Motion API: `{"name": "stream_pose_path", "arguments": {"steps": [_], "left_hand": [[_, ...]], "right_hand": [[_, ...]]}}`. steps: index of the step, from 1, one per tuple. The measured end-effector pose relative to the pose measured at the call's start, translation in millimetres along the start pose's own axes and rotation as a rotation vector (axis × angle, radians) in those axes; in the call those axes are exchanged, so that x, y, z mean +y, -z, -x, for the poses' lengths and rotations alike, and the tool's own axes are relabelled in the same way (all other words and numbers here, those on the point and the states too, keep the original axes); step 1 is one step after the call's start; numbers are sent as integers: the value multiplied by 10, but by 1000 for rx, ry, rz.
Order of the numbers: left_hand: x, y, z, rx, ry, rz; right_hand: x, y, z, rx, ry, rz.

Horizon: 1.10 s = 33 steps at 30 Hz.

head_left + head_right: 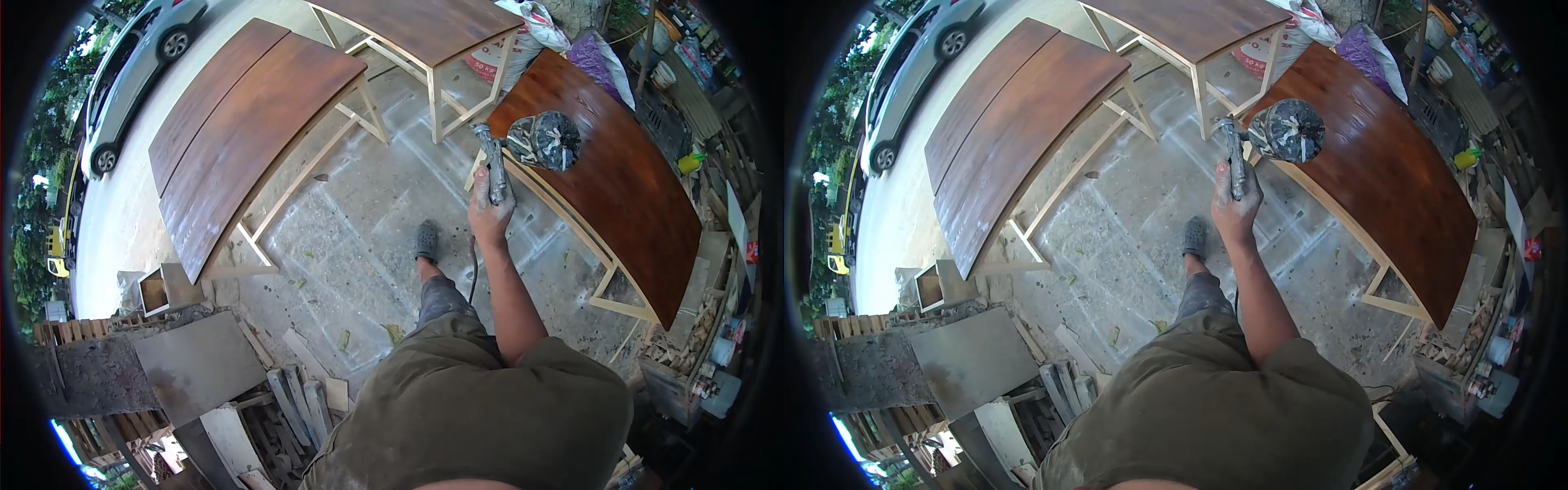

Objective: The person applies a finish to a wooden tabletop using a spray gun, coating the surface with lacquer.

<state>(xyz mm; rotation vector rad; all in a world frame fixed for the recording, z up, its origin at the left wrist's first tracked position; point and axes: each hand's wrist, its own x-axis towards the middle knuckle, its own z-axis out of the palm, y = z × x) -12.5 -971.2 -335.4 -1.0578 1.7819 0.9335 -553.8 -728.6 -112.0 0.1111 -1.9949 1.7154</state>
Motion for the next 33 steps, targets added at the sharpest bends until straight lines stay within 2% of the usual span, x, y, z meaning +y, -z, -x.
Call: {"name": "stream_pose_path", "arguments": {"steps": [5, 6, 8, 11, 12, 15, 17, 20, 22, 29, 33], "left_hand": [[642, 1132, -414, 72, 54, -81], [1262, 1496, -86, 122, 13, -47], [1264, 1794, -527, 178, 18, 250], [1412, 2032, -1178, 162, -18, 25], [1685, 2100, -1292, -8, 97, -65], [2129, 1895, -1886, -5, 50, -370], [2412, 1803, -2120, 58, 35, -500], [2607, 1716, -2476, 77, 20, -622], [2890, 1716, -2416, 77, 25, -674], [3079, 1667, -2444, 54, -14, -783], [3128, 1671, -2563, 56, -43, -817]], "right_hand": [[858, -844, -628, 33, -90, 209], [997, -981, -711, 33, -112, 209], [1326, -1248, -883, 45, -142, 206], [1859, -1660, -997, 105, -155, 171], [2040, -1774, -1016, 103, -119, 191], [2580, -2145, -1008, 151, -37, 152], [2889, -2325, -933, 144, -112, 96], [3209, -2536, -972, 198, -25, 93], [3381, -2635, -984, 267, 58, 75], [3383, -2649, -843, 157, 42, 41], [3428, -2568, -930, 227, 33, 60]]}}
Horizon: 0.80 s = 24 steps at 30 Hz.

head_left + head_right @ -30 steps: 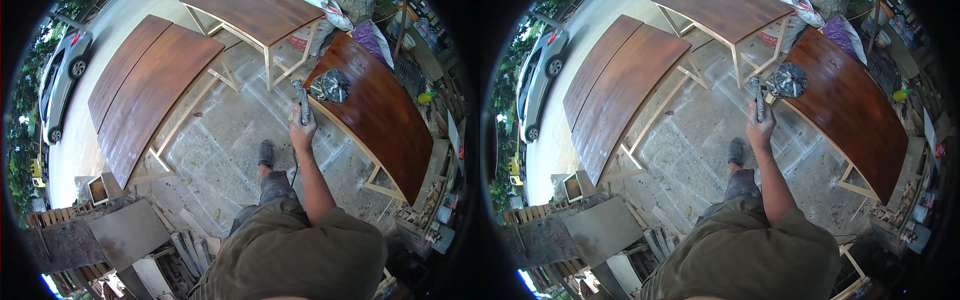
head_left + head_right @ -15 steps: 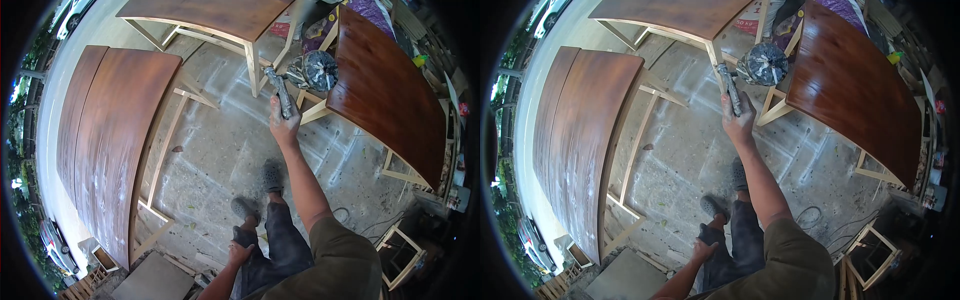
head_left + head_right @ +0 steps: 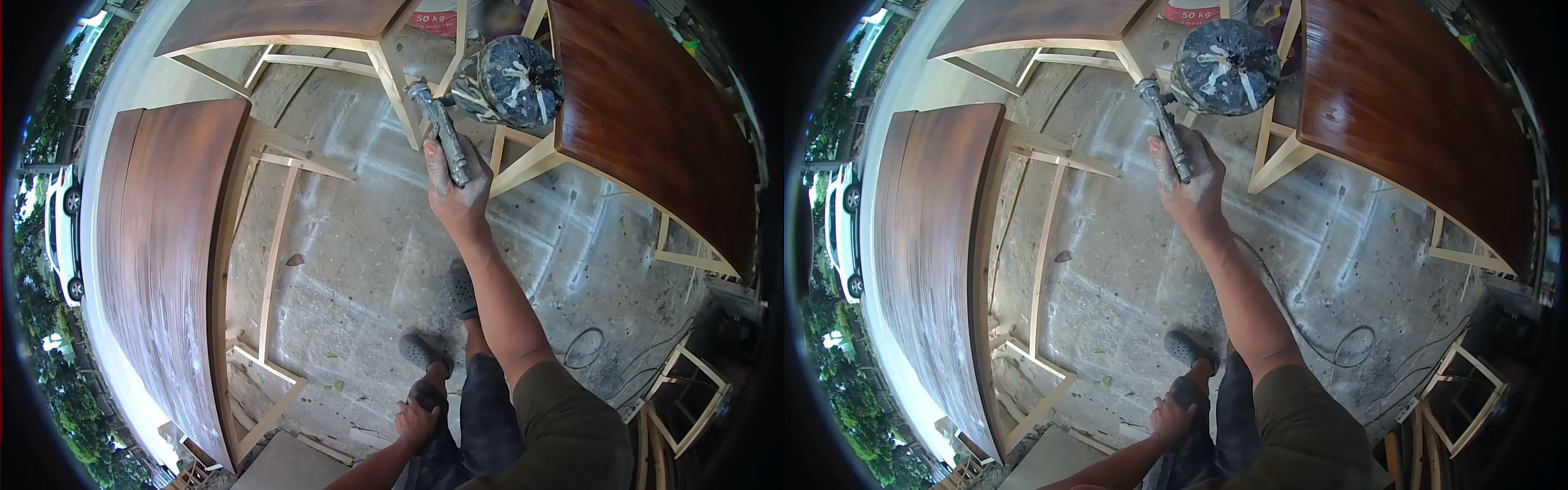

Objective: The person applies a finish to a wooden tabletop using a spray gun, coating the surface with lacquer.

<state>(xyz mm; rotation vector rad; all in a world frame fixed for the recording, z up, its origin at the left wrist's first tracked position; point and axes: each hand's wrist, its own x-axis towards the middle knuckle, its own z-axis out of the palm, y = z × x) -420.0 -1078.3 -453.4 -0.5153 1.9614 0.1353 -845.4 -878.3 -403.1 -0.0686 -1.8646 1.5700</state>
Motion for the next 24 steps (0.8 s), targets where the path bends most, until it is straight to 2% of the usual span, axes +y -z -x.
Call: {"name": "stream_pose_path", "arguments": {"steps": [6, 9, 15, 24], "left_hand": [[13, 41, -26, -8, -5, -21], [16, 38, -63, -13, -7, -43], [99, 54, -85, -30, 2, -73], [177, 30, -94, -47, 3, -87]], "right_hand": [[58, 114, -109, 56, 25, 84], [58, 154, -58, -7, -44, 59], [34, 264, 74, -124, -4, -30], [126, 394, -127, 17, -18, -5]]}}
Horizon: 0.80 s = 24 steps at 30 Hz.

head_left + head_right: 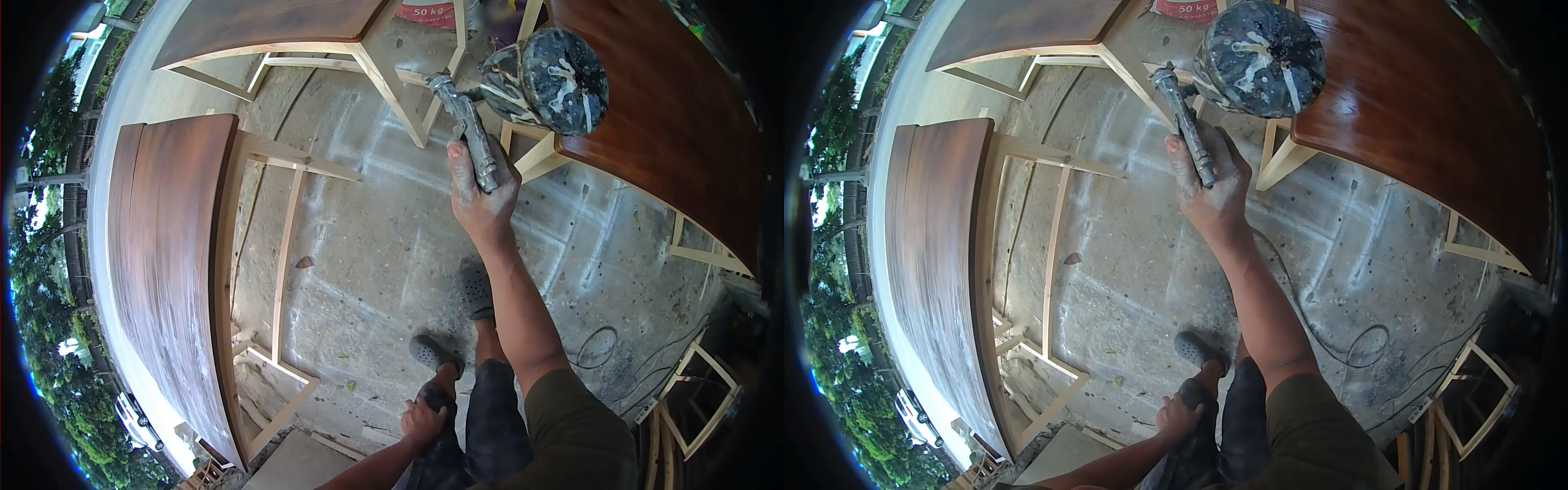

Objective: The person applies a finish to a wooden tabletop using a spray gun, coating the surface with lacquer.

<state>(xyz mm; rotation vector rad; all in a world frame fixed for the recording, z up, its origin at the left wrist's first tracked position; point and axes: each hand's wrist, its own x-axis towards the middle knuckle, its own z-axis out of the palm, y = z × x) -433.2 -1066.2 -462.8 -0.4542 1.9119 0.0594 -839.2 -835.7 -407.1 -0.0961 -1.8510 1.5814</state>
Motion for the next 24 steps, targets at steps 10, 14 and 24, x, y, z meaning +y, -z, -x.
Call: {"name": "stream_pose_path", "arguments": {"steps": [10, 14, 24], "left_hand": [[82, 9, 2, -3, -47, 9], [107, -4, -15, 1, -52, -16], [164, 5, -39, 6, -74, -39]], "right_hand": [[-71, -119, 222, -162, 41, -93], [-33, -76, 162, -154, 28, -50], [75, 35, 43, 2, 43, 52]]}}
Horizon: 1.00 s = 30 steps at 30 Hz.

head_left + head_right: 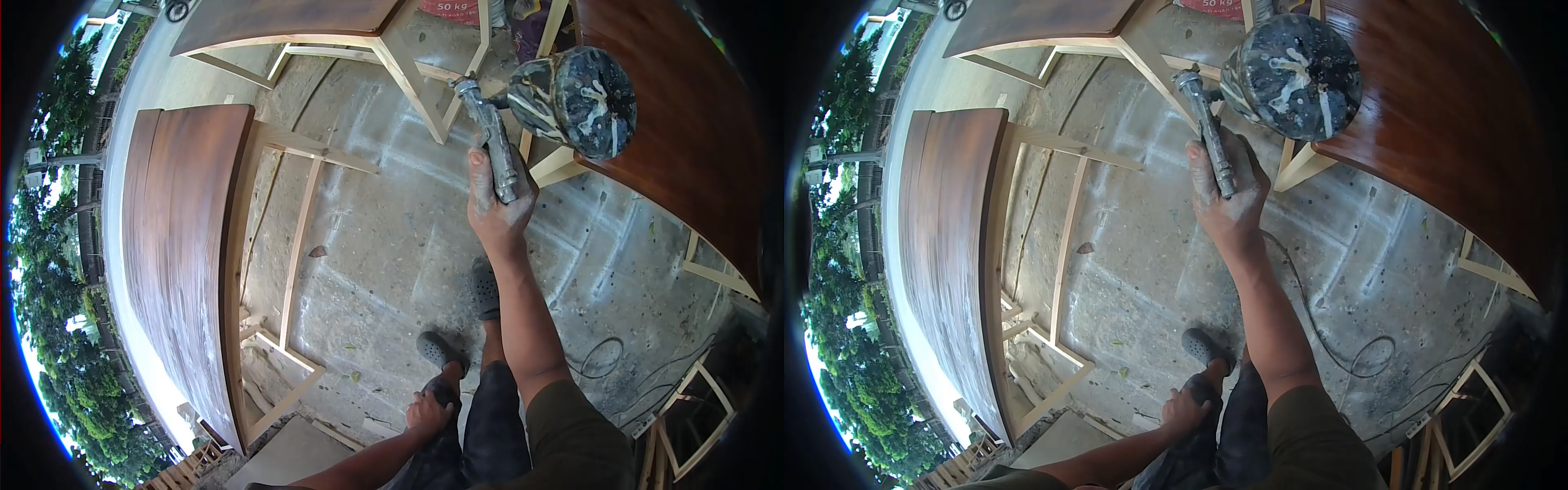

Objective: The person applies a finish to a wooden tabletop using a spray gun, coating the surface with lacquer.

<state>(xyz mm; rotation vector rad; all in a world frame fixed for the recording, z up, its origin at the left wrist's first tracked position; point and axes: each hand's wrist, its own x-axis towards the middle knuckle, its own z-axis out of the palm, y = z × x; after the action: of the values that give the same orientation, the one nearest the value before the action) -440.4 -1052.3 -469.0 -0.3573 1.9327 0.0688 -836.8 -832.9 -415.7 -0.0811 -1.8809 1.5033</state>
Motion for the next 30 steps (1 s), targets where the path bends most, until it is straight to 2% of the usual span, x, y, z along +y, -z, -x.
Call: {"name": "stream_pose_path", "arguments": {"steps": [4, 6, 8, 10, 13, 16, 17, 19, 21, 25, 28, 30], "left_hand": [[47, 72, 25, -6, -38, -10], [6, 55, 92, -7, -73, -11], [-65, -44, 45, 11, -131, -37], [-86, 23, 145, -68, -196, -53], [-382, -92, 140, -66, -344, -76], [-637, -31, 244, -16, -423, -86], [-785, 13, 315, -80, -433, -130], [-1012, 118, 214, -183, -467, -221], [-1312, 120, 244, -182, -496, -273], [-2009, -79, 530, -287, -425, -203], [-2282, 134, 702, -311, -372, -222], [-2218, 493, 792, -177, -294, -171]], "right_hand": [[-361, 40, 221, -104, -66, -126], [-657, 215, 570, -298, -321, -289], [-1049, 507, 841, -514, -292, -185], [-1251, 692, 1343, -564, -380, -300], [-1761, 1223, 1824, -571, -285, -43], [-2102, 1653, 2128, -419, -408, 97], [-2286, 1804, 2234, -363, -524, 136], [-2634, 1958, 2240, -214, -586, 215], [-2921, 1906, 2105, 1, -574, 220], [-3024, 1716, 1823, 192, -481, 286], [-3056, 1557, 1478, 273, -161, 491], [-2975, 1459, 1306, 309, -136, 470]]}}
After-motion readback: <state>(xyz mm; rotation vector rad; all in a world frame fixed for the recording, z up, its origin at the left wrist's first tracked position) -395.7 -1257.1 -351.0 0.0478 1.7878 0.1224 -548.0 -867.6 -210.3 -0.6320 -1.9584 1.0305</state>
